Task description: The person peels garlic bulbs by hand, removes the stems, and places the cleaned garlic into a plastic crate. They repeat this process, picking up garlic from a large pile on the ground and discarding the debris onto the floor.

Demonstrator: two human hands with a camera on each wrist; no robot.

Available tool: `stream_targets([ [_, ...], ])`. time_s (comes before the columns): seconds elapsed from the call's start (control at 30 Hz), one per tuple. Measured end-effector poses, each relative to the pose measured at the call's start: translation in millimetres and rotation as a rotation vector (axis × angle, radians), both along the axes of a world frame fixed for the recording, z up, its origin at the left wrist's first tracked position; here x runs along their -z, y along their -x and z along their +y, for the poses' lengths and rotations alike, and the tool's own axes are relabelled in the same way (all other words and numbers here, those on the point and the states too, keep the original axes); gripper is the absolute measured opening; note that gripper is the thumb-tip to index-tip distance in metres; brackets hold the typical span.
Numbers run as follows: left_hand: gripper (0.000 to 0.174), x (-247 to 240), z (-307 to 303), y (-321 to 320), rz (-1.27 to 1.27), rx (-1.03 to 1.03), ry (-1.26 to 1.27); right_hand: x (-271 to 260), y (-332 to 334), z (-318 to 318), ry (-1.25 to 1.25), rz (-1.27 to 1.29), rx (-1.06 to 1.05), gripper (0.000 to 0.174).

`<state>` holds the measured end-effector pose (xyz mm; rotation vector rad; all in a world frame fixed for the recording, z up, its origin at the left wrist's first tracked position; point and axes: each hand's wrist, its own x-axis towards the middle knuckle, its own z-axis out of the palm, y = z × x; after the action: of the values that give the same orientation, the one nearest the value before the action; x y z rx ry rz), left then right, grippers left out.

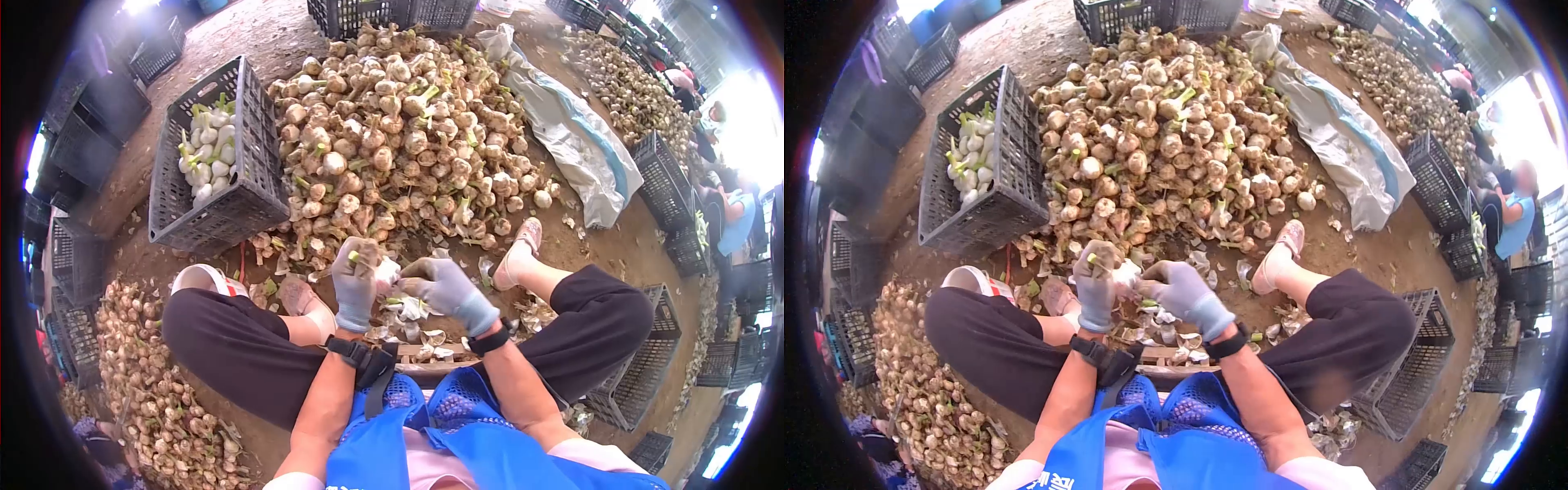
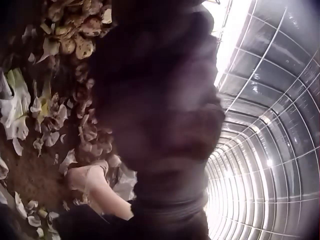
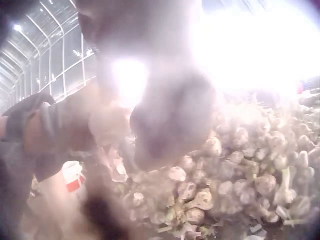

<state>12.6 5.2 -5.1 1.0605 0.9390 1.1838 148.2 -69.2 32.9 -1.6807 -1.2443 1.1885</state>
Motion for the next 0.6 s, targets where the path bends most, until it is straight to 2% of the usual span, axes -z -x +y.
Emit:
stream_targets([
  [0.07, 0.031, -7, 2, 1, 0.319, 0.084, -0.601, 4, 13, 1, 0.053, -0.227, 0.032, 0.022],
  [0.1, 0.03, -10, 4, 4, 0.472, 0.077, -0.774, 11, 18, 1, 0.025, -0.199, 0.076, 0.014],
  [0.13, 0.03, -14, 7, 5, 0.478, 0.079, -0.769, 16, 19, 1, 0.029, -0.192, 0.074, 0.014],
  [0.2, 0.027, -14, 6, 8, 0.419, 0.246, -0.737, 25, 20, -4, 0.09, 0.289, 0.175, 0.009],
  [0.23, 0.029, -9, 0, 8, 0.175, 0.333, -0.441, 28, 23, -7, 0.077, 0.443, 0.262, 0.007],
  [0.27, 0.034, -9, -5, 7, -0.062, 0.334, -0.066, 32, 22, -11, 0.098, 0.632, 0.345, 0.007],
  [0.33, 0.039, -2, -4, 2, -0.581, 0.204, 0.252, 93, 16, -18, 0.105, -0.051, 0.066, 0.005],
  [0.37, 0.042, -5, 5, 2, -0.858, 0.299, 0.302, 171, 23, -21, 0.04, -0.666, -0.26, 0.025],
  [0.4, 0.045, 3, 9, 3, -0.896, 0.274, 0.321, 105, 29, -28, 0.254, -0.158, -0.091, 0.029],
  [0.47, 0.045, 2, 8, 7, -0.932, 0.134, 0.574, 99, 30, -26, 0.37, -0.604, -0.502, 0.033],
  [0.5, 0.043, 9, 8, 11, -0.946, 0.071, 0.713, 84, 28, -17, 0.465, -0.674, -0.485, 0.036],
  [0.53, 0.043, 8, 8, 12, -0.956, 0.062, 0.704, 66, 24, -7, 0.565, -0.742, -0.466, 0.039],
  [0.6, 0.043, 6, 7, 12, -0.839, -0.134, 0.824, 29, 4, -4, 0.42, -0.787, -0.262, 0.052],
])
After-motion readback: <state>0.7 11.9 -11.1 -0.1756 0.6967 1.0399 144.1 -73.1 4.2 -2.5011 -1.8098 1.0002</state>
